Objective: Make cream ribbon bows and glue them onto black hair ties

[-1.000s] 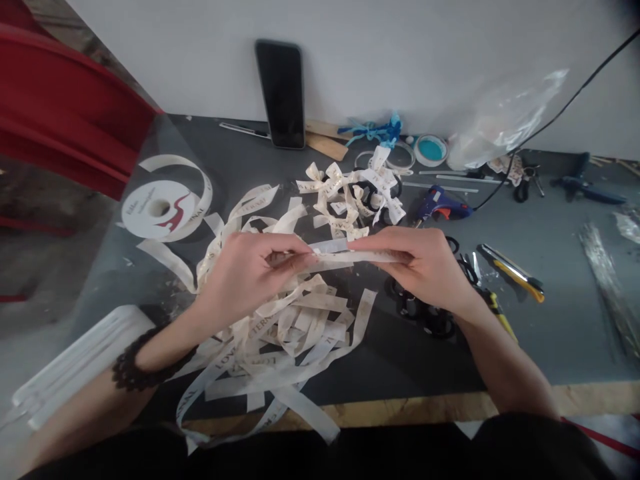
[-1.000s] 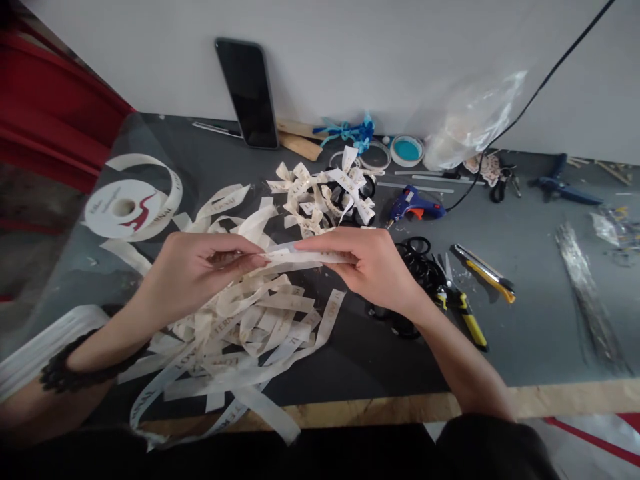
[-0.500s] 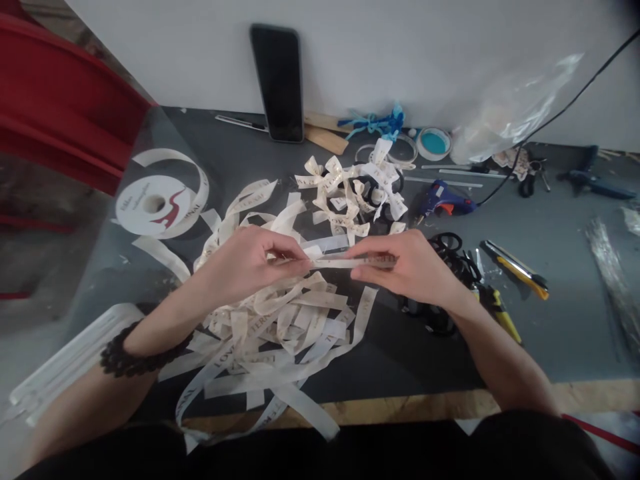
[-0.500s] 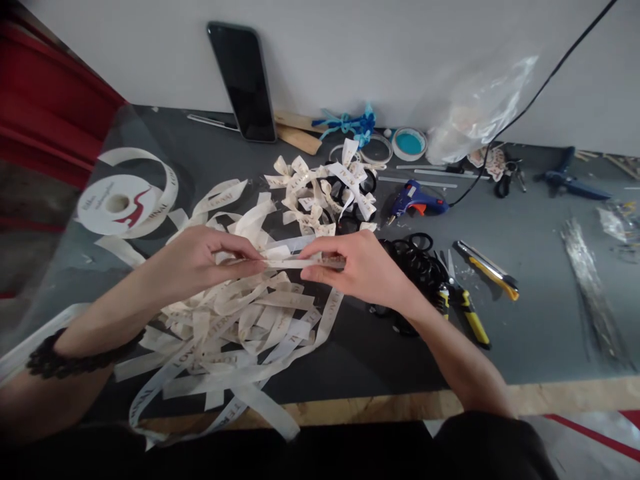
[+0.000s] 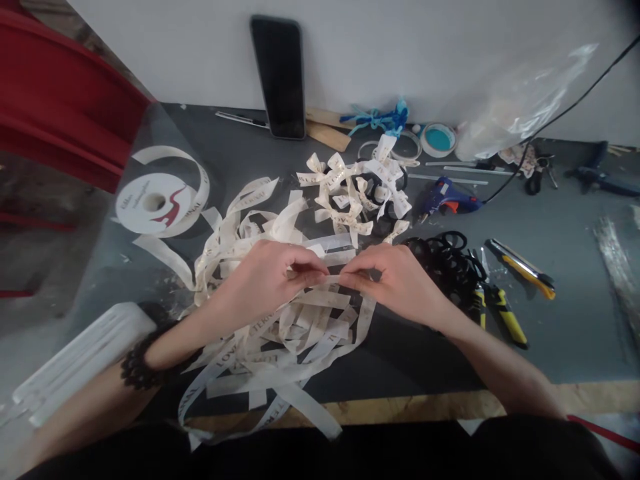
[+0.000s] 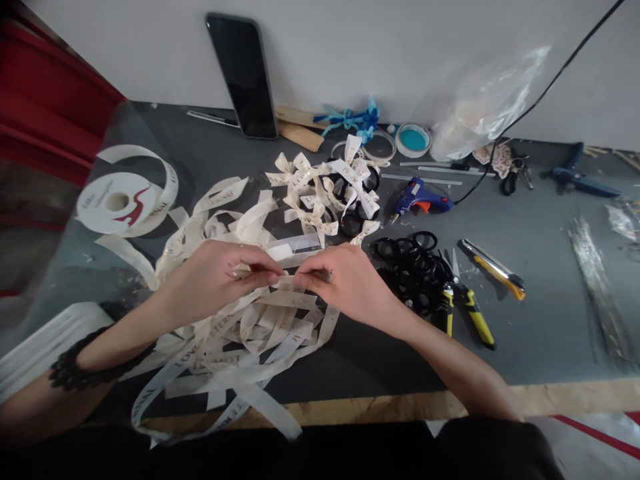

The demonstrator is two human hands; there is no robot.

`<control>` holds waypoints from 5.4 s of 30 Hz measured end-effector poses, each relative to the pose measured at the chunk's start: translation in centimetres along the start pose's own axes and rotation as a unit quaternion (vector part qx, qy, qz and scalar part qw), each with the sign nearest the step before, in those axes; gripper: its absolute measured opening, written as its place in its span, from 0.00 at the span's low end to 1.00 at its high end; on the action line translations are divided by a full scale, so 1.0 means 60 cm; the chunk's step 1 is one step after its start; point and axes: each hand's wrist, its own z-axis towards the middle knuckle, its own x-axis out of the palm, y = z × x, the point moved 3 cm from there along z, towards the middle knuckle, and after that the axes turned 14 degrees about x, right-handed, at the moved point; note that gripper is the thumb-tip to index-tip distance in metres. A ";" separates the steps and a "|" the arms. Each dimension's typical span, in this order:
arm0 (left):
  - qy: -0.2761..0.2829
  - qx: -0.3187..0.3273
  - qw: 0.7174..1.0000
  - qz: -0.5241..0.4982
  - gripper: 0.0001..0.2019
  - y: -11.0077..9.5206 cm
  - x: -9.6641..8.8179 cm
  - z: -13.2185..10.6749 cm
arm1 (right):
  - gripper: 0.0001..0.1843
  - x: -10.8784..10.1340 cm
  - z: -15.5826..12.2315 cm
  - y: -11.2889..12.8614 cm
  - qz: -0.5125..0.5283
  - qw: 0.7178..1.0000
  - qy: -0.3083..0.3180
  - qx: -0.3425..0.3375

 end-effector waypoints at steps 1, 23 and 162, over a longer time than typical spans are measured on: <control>0.008 -0.006 1.000 -0.002 0.09 0.002 -0.001 -0.001 | 0.08 -0.001 0.000 -0.001 0.002 1.000 0.011 0.008; 0.130 -0.005 0.988 -0.081 0.20 0.012 0.000 -0.001 | 0.12 -0.036 0.007 -0.014 0.012 0.990 0.121 0.073; 0.038 -0.037 0.998 -0.024 0.10 0.009 -0.025 0.005 | 0.07 -0.060 0.012 -0.027 -0.030 0.998 0.011 0.051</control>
